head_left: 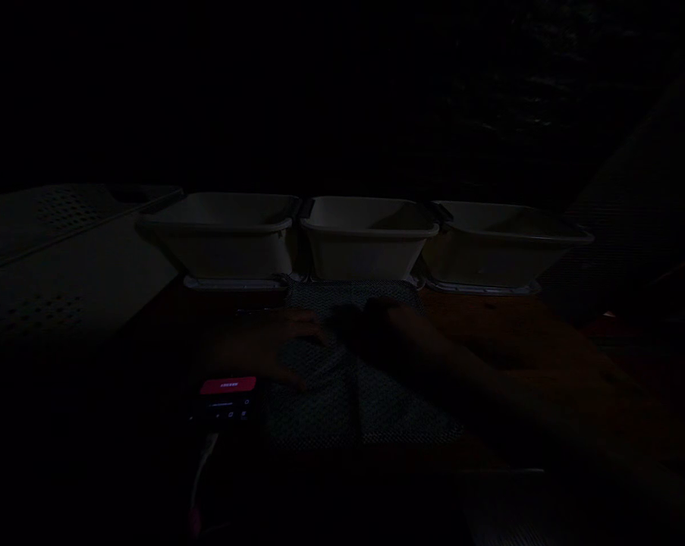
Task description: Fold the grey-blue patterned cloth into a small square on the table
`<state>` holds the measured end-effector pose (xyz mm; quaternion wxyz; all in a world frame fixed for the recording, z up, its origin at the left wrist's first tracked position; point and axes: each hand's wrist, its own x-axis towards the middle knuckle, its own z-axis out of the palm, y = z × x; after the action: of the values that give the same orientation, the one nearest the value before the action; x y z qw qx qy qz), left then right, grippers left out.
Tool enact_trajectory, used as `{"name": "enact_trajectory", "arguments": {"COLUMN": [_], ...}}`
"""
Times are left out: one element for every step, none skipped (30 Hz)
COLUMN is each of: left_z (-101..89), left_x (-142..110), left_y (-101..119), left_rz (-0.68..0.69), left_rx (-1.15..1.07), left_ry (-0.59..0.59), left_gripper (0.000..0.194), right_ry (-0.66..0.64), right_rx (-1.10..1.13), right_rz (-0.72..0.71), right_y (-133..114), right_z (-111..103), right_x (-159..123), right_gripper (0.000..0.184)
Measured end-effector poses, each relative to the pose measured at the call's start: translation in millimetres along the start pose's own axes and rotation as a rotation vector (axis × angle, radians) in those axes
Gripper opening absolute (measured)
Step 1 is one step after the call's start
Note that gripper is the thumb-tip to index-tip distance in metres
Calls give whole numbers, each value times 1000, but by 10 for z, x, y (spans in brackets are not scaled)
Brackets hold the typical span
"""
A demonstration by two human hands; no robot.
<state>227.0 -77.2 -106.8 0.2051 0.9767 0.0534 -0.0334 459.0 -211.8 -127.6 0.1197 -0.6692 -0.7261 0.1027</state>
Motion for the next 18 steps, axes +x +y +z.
{"name": "enact_trajectory", "arguments": {"left_z": [3, 4, 4, 3, 0, -2, -5, -8, -9, -9, -9, -8, -7, -7, -6, -6, -6, -5], "left_x": [0, 1, 3, 4, 7, 9, 12, 14, 16, 18, 18, 18, 16, 14, 12, 10, 9, 9], "left_y": [-2, -3, -4, -5, -7, -10, -14, -18, -22, -26, -30, -32, -33, -34, -33, -33, -32, -31], "left_rz": [3, 7, 13, 20, 27, 32, 36, 35, 31, 25, 17, 11, 7, 5, 1, -1, 1, 6], "left_rx": [2, 3, 3, 2, -1, -6, -12, -18, -20, -19, -14, -5, 7, 20, 33, 44, 52, 56], "left_ry": [4, 8, 8, 6, 3, 0, -4, -5, -6, -7, -9, -10, -11, -11, -9, -8, -9, -9], "left_gripper": [47, 47, 47, 47, 46, 47, 47, 49, 51, 52, 53, 52, 52, 51, 50, 50, 50, 49], "right_ry": [0, 0, 0, -2, -1, 2, 3, 4, 6, 4, -5, -15, -19, -18, -11, -1, 9, 18], "right_rx": [-11, -16, -12, 0, 16, 33, 43, 41, 31, 18, 5, -5, -7, -2, 9, 18, 22, 22], "right_rz": [-27, -66, -111, -157, -200, -241, -277, -310, -339, -361, -376, -382, -379, -370, -357, -345, -339, -340], "right_y": [-10, -24, -44, -67, -94, -120, -144, -162, -171, -170, -157, -134, -102, -65, -27, 9, 41, 65], "right_z": [-22, -45, -66, -84, -96, -102, -100, -89, -70, -44, -15, 15, 42, 64, 78, 83, 80, 70], "right_x": [-7, -18, -32, -50, -68, -86, -103, -115, -124, -126, -123, -114, -101, -86, -69, -53, -39, -28], "right_gripper": [19, 19, 20, 22, 25, 30, 36, 44, 52, 59, 64, 68, 71, 72, 73, 71, 67, 62]}}
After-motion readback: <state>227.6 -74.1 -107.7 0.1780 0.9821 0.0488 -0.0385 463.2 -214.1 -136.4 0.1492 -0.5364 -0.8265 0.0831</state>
